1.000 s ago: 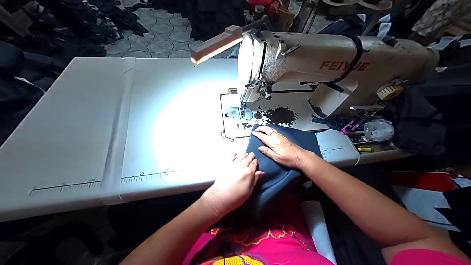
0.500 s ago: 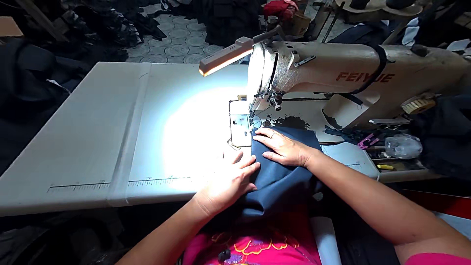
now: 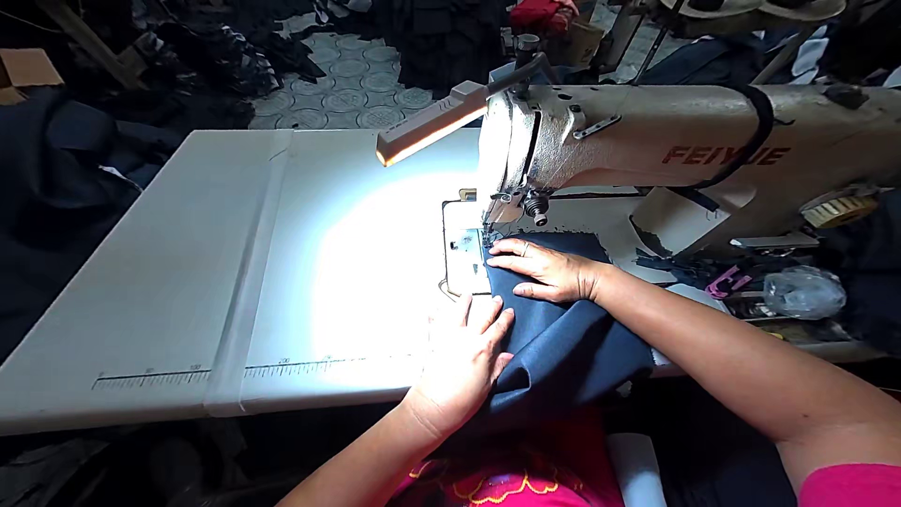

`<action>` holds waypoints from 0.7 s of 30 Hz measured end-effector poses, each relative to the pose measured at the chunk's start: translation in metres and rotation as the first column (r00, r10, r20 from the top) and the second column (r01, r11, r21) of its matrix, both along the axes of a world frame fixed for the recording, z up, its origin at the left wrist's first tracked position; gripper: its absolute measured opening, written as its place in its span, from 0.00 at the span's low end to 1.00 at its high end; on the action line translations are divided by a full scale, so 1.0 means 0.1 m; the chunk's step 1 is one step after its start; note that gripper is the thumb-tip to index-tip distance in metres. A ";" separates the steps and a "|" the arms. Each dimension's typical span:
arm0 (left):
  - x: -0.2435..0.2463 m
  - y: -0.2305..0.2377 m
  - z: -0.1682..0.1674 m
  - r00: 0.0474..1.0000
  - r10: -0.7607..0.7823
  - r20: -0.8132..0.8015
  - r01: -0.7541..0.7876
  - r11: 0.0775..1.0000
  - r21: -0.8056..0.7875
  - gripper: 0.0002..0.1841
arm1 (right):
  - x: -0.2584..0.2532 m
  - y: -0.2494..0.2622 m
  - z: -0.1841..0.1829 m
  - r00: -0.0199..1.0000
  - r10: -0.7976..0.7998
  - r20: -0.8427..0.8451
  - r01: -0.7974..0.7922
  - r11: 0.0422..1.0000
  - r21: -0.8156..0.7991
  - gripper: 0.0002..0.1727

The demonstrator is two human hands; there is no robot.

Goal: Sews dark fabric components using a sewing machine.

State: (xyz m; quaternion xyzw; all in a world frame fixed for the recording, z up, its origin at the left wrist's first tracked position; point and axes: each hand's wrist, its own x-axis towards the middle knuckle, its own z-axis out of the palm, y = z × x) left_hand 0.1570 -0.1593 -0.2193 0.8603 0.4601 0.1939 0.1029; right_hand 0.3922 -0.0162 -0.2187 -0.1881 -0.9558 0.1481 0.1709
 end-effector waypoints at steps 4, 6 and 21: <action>0.02 0.02 0.00 1.000 0.002 -0.001 -0.002 1.000 -0.008 0.26 | 0.00 0.02 0.02 1.000 -0.005 0.010 0.005 1.000 -0.016 0.32; 0.03 0.03 0.01 1.000 0.003 -0.010 -0.003 1.000 -0.016 0.26 | 0.01 0.03 0.03 1.000 -0.010 0.017 0.011 1.000 -0.020 0.31; 0.05 0.08 -0.03 0.999 -0.004 0.035 0.005 1.000 -0.001 0.26 | 0.02 0.09 0.04 0.999 -0.015 0.047 0.015 1.000 -0.002 0.32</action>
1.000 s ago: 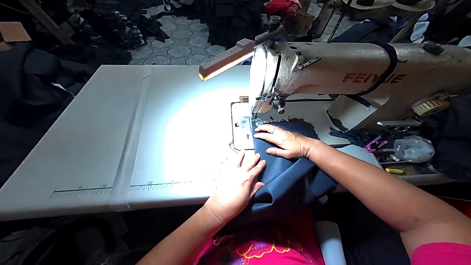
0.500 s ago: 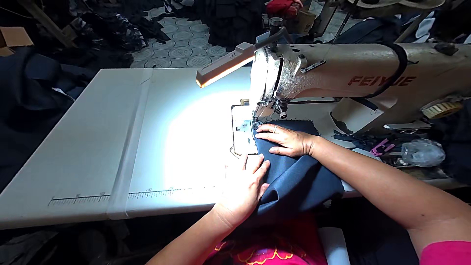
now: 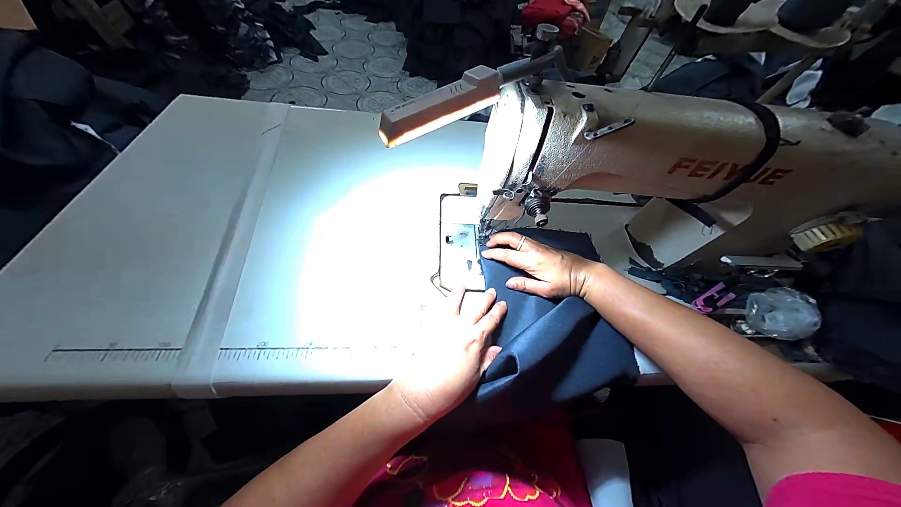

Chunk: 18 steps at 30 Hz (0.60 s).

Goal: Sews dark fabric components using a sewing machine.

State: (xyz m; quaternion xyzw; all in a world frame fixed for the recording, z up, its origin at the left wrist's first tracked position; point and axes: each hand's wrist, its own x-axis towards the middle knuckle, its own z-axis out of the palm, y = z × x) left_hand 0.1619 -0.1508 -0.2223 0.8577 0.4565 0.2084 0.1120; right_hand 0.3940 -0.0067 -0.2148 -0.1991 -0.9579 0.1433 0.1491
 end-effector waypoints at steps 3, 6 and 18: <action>0.00 0.00 0.02 1.000 -0.003 -0.031 0.002 1.000 -0.029 0.27 | 0.00 0.00 0.00 1.000 0.002 0.005 -0.002 1.000 0.002 0.33; -0.01 0.01 0.04 0.999 -0.006 -0.039 0.004 0.999 -0.043 0.27 | -0.01 0.01 0.01 1.000 0.007 0.003 -0.007 1.000 0.006 0.33; -0.03 0.15 0.04 0.998 0.016 -0.059 -0.017 1.000 -0.022 0.26 | -0.02 0.11 0.01 0.999 -0.017 -0.045 0.018 1.000 0.014 0.31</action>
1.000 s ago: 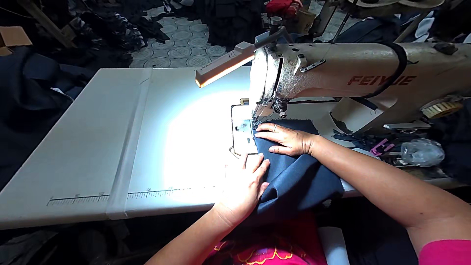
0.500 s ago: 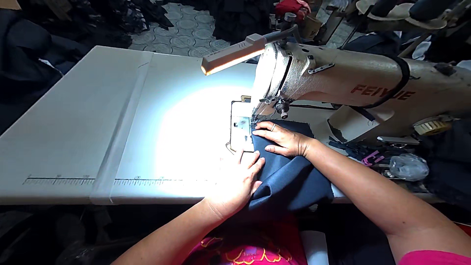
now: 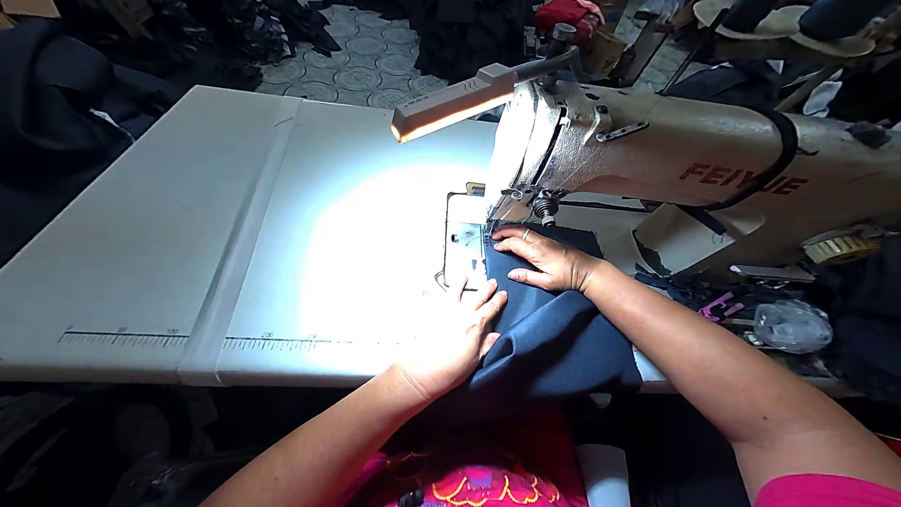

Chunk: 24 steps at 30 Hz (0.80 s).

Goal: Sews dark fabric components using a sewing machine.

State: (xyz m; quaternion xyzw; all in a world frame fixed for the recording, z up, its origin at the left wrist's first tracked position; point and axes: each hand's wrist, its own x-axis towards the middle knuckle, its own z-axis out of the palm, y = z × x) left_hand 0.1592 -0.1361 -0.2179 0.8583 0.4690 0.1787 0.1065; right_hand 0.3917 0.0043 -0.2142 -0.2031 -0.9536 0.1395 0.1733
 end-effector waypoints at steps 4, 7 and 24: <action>-0.01 0.05 0.00 1.000 -0.008 -0.019 0.009 0.998 0.061 0.25 | 0.00 0.05 0.05 1.000 0.003 0.030 -0.002 0.998 -0.058 0.29; -0.02 0.14 0.04 0.997 -0.009 -0.082 0.017 0.995 0.102 0.24 | -0.01 0.13 0.08 0.999 0.009 0.052 -0.005 0.997 -0.072 0.31; -0.01 0.42 0.11 0.990 -0.044 -0.136 0.039 0.999 -0.034 0.25 | -0.08 0.21 0.29 0.957 -0.223 0.183 0.251 0.957 -0.148 0.23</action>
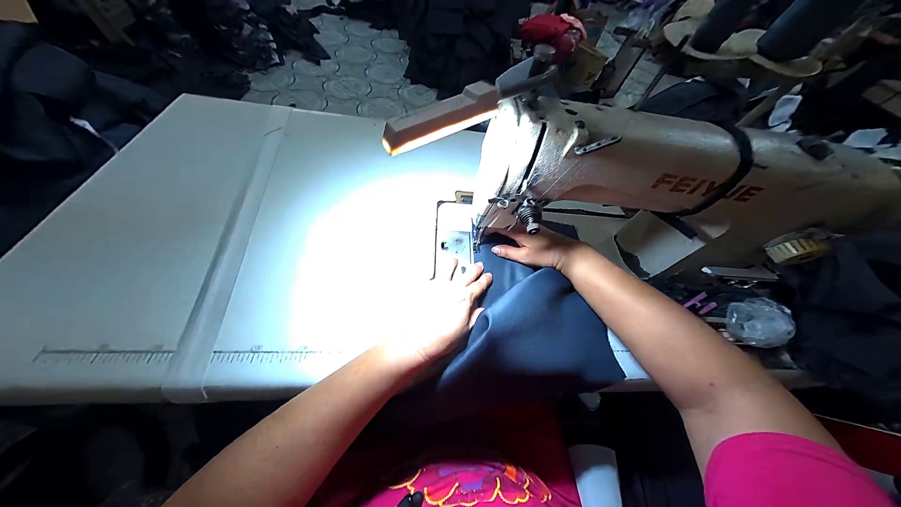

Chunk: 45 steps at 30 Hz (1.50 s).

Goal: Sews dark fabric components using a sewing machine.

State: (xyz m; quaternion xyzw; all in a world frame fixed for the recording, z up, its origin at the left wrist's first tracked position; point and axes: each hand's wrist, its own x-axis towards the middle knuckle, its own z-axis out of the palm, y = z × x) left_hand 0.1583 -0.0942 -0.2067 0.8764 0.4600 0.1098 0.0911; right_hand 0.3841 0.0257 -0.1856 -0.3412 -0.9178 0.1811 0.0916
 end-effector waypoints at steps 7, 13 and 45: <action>-0.02 0.03 0.01 0.998 -0.052 0.046 0.056 0.994 -0.092 0.31 | 0.27 -1.14 0.29 0.764 -0.251 -0.594 0.464 0.853 0.236 0.13; -0.06 0.10 -0.05 0.997 -0.051 0.055 0.056 0.995 -0.083 0.28 | 0.20 -2.64 -0.67 0.248 -0.552 -0.796 0.831 0.544 -0.119 0.20; -0.19 0.66 0.34 0.911 -0.361 0.198 0.397 0.896 -0.196 0.17 | -0.93 -1.67 0.23 0.870 -0.372 0.325 0.388 0.921 0.014 0.34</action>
